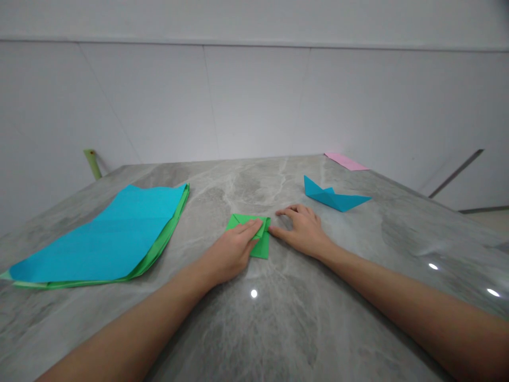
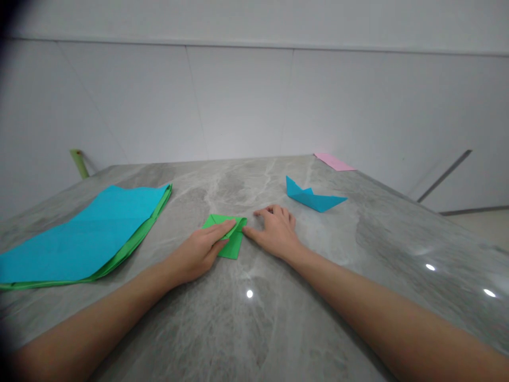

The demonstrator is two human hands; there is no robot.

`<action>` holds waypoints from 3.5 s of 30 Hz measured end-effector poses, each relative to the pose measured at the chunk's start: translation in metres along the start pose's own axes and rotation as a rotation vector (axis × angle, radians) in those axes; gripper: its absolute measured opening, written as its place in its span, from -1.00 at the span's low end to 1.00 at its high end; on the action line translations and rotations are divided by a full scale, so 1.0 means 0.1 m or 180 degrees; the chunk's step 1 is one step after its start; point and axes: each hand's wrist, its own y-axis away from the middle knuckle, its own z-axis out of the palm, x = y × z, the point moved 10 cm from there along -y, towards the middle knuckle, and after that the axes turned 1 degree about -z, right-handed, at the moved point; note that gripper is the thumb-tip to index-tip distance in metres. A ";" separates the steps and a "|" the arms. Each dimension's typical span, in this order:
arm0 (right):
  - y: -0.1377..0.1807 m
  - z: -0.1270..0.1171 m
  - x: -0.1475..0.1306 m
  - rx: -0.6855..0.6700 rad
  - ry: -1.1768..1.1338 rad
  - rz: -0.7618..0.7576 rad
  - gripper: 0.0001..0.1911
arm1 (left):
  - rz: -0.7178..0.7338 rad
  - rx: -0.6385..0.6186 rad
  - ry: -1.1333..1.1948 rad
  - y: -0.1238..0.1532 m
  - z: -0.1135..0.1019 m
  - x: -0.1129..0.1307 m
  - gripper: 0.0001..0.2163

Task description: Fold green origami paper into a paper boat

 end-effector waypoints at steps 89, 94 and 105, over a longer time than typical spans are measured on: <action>-0.19 0.03 0.11 -0.0184 -0.0241 0.0016 -0.72 | -0.0083 -0.0825 -0.0829 0.11 0.24 0.10 -0.49; -0.10 0.07 -0.01 -0.0364 -0.0102 -0.0231 -0.41 | -0.0188 -0.0663 -0.0721 0.08 0.18 -0.06 -0.48; -0.01 0.19 -0.12 -0.0738 0.0177 -0.0371 -0.11 | 0.0078 -0.0685 -0.0638 0.08 0.16 0.00 -0.55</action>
